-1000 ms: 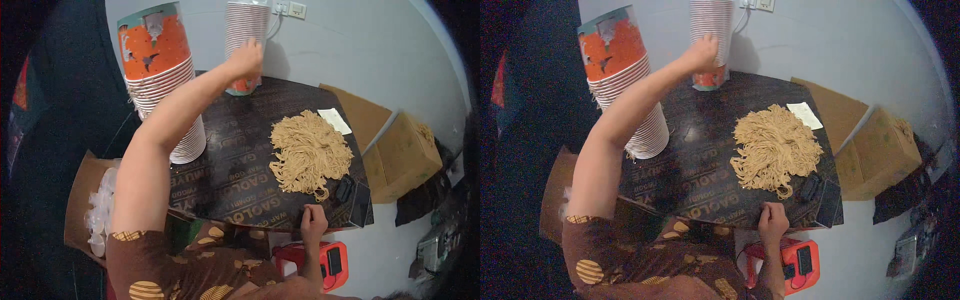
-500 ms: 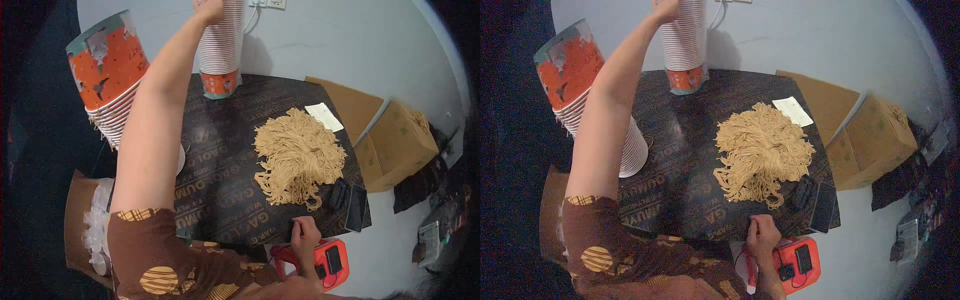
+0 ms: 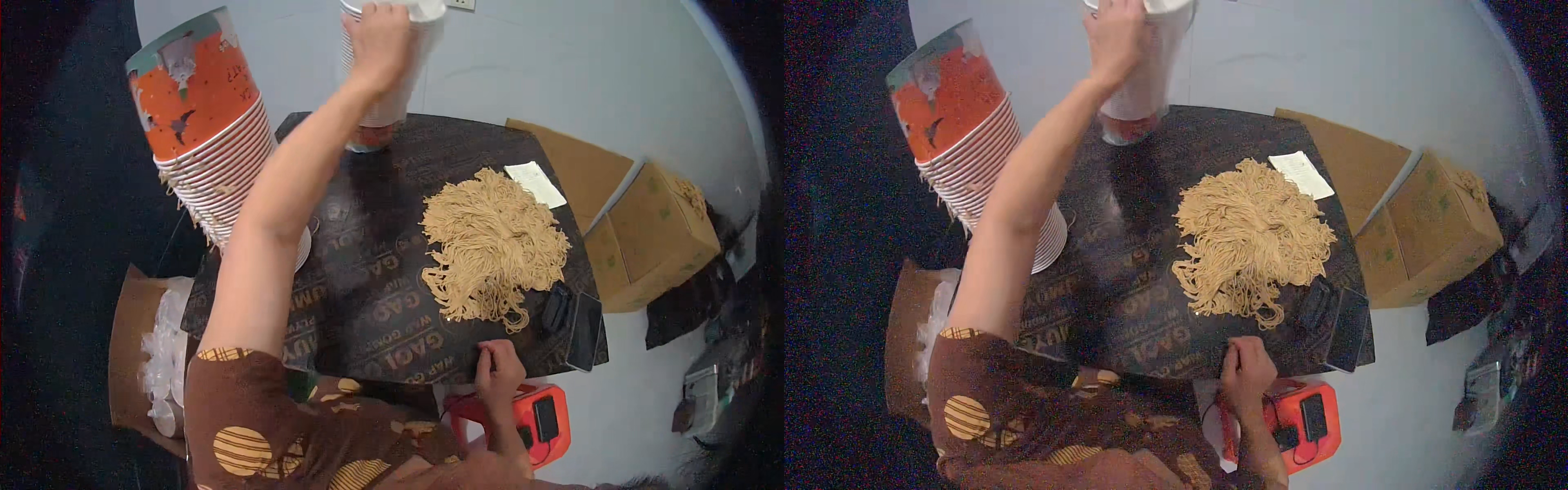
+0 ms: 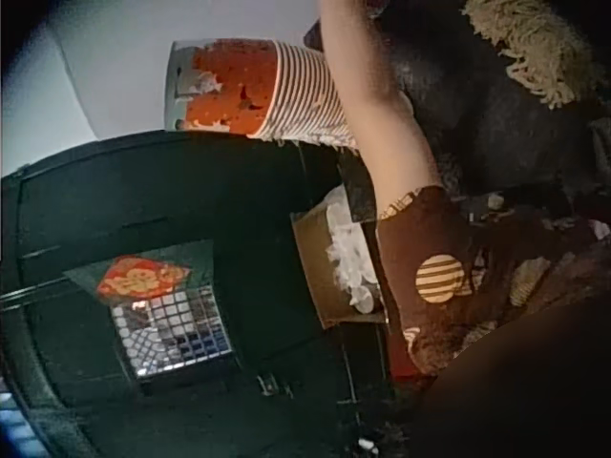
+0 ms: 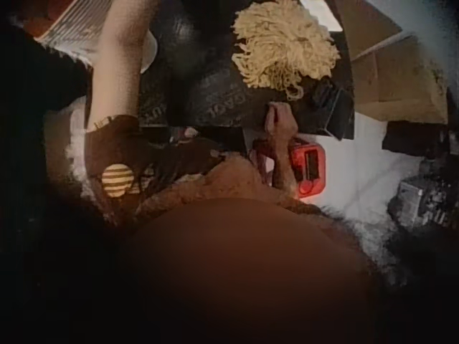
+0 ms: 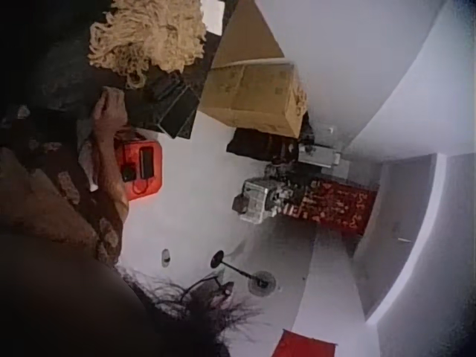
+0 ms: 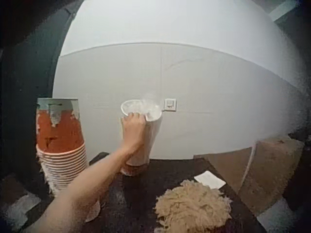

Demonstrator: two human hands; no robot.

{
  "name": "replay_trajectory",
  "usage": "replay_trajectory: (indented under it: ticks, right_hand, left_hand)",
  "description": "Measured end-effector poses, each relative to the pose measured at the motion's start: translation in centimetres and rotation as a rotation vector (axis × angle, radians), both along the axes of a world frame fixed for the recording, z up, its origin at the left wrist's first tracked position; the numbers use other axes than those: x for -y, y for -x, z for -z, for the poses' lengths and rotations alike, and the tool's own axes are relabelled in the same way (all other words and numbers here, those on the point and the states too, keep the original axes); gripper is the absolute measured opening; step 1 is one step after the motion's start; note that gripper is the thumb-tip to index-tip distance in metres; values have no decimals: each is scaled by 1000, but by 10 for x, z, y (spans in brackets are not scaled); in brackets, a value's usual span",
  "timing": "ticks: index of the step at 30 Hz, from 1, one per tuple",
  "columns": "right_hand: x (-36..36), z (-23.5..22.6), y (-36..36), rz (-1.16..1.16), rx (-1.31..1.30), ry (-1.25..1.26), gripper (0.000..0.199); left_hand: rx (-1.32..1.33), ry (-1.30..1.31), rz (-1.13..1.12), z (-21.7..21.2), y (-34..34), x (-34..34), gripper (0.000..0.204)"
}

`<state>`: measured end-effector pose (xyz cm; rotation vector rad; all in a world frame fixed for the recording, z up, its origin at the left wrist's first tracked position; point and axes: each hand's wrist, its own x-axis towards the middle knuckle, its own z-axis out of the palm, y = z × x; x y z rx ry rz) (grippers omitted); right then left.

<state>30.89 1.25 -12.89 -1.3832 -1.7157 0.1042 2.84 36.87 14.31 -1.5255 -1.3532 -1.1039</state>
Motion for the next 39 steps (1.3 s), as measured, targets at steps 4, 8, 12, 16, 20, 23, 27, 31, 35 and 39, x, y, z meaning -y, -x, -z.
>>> replay_trajectory:
  ticks: [4, 8, 12, 16, 20, 23, 27, 31, 35, 39]
  right_hand:
    - [3, -1, -4, -43, 14, 6, 9]
    - [1, 2, -6, -104, -7, -41, 8]
    - [2, 2, -7, -123, -34, -47, 8]
    - [-1, 6, -7, -116, -6, -66, 7]
    - [-1, 8, -6, -97, -4, -91, 6]
    - [-1, 6, -4, -102, 5, -90, 6]
    - [-1, 8, -3, -57, 22, -85, 6]
    - [-1, 8, -3, -21, 26, -74, 6]
    - [-2, 12, -2, -7, 63, -74, 7]
    - [-2, 19, -3, 9, 53, -91, 8]
  left_hand:
    - [-162, -196, 96, 34, -20, 86, 20]
    - [-191, -44, 248, 91, -21, 169, 18]
    - [-210, 67, 339, 151, -13, 231, 17]
    - [-273, 147, 396, 205, 7, 260, 15]
    - [-396, 279, 354, 234, 24, 276, 21]
    - [-435, 349, 330, 238, 34, 284, 19]
    - [-353, 533, 544, 220, 46, 311, 21]
    - [96, 297, 290, 190, 83, 341, 48]
    - [497, 392, 44, 193, 147, 317, 103]
    - [574, 413, 201, 224, 178, 280, 118]
